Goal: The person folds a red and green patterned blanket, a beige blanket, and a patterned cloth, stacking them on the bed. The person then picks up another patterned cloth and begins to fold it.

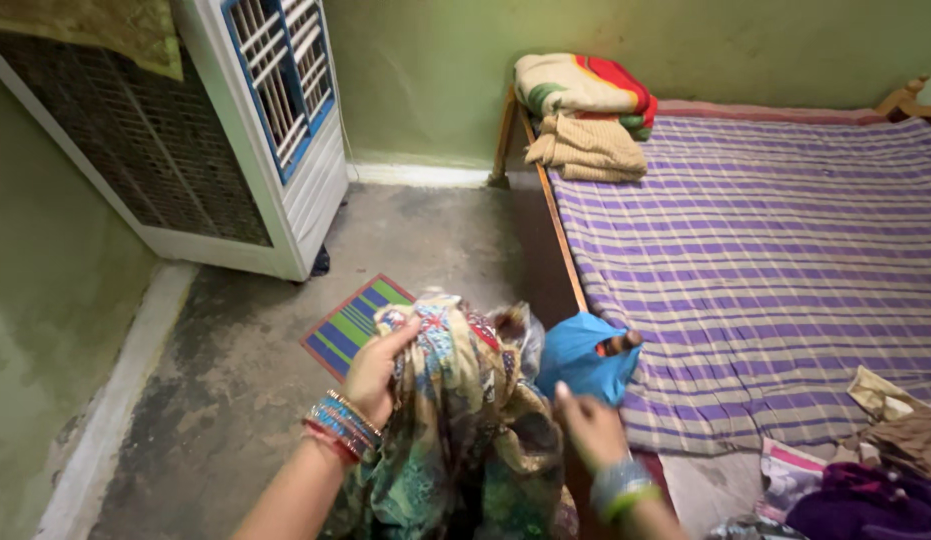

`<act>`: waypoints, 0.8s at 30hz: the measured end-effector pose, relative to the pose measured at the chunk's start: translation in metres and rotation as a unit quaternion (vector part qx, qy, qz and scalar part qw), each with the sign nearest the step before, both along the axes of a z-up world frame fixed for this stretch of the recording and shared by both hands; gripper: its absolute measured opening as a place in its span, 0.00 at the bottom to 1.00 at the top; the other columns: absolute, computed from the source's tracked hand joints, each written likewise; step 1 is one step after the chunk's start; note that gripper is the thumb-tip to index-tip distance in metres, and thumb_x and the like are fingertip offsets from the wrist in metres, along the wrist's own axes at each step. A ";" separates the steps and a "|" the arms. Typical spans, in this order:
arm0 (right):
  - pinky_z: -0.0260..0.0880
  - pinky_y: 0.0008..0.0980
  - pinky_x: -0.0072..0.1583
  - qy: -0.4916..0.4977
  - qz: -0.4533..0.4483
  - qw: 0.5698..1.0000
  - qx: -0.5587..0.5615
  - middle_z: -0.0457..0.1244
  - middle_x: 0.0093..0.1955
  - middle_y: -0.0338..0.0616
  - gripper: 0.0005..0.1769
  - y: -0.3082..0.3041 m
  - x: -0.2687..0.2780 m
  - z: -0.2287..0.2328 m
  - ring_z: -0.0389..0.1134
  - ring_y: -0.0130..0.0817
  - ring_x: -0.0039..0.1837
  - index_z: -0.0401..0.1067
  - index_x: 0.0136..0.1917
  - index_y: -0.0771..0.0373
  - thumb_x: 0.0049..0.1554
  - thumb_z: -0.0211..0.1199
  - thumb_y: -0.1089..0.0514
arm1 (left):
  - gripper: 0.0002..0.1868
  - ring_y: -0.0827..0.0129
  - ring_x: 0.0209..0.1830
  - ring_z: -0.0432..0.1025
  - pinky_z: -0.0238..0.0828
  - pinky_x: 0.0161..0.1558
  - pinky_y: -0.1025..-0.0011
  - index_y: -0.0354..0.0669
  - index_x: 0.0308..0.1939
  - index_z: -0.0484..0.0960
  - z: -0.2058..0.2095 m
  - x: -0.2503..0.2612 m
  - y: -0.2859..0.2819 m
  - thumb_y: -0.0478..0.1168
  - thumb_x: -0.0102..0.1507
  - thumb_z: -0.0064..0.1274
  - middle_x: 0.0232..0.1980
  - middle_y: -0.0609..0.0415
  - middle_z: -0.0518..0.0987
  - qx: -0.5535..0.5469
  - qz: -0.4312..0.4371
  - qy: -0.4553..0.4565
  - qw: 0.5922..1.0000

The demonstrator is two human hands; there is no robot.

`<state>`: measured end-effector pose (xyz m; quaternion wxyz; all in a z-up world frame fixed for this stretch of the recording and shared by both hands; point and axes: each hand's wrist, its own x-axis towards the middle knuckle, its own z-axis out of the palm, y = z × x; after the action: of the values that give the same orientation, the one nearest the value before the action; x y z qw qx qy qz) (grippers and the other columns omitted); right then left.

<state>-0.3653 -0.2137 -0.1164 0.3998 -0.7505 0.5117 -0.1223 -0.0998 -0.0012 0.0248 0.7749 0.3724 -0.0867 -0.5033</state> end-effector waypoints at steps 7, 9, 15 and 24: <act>0.74 0.41 0.54 -0.152 0.059 0.984 0.076 0.73 0.44 0.54 0.20 0.040 0.044 -0.098 0.75 0.44 0.47 0.81 0.47 0.64 0.52 0.58 0.48 | 0.11 0.62 0.41 0.82 0.79 0.47 0.62 0.37 0.47 0.82 0.055 0.001 0.007 0.38 0.66 0.48 0.44 0.48 0.86 -0.030 0.073 0.048 0.996; 0.74 0.42 0.52 -0.172 0.085 0.981 -0.026 0.72 0.44 0.54 0.15 0.028 0.067 -0.080 0.75 0.44 0.46 0.80 0.47 0.64 0.51 0.60 0.55 | 0.10 0.62 0.41 0.81 0.78 0.47 0.62 0.35 0.47 0.82 0.061 0.011 0.012 0.38 0.68 0.50 0.43 0.48 0.86 -0.044 0.071 0.022 0.996; 0.70 0.45 0.52 -0.193 -0.106 0.939 -0.263 0.70 0.46 0.56 0.22 -0.048 0.091 0.114 0.71 0.47 0.48 0.72 0.52 0.68 0.56 0.68 0.46 | 0.12 0.65 0.40 0.80 0.76 0.46 0.65 0.33 0.47 0.83 0.078 0.039 0.044 0.39 0.67 0.50 0.43 0.48 0.86 0.034 0.175 -0.106 0.978; 0.68 0.29 0.43 -0.255 0.193 0.946 -0.052 0.68 0.37 0.36 0.12 0.103 0.145 0.116 0.67 0.24 0.40 0.77 0.48 0.65 0.57 0.66 0.54 | 0.11 0.62 0.36 0.79 0.76 0.39 0.62 0.33 0.46 0.83 0.011 0.042 0.032 0.36 0.64 0.50 0.40 0.48 0.86 0.130 0.095 -0.141 0.977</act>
<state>-0.2199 -0.1103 -0.0006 0.4933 -0.7983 0.2311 -0.2568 -0.0579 0.0310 0.0354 0.7438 0.5441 -0.0932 -0.3769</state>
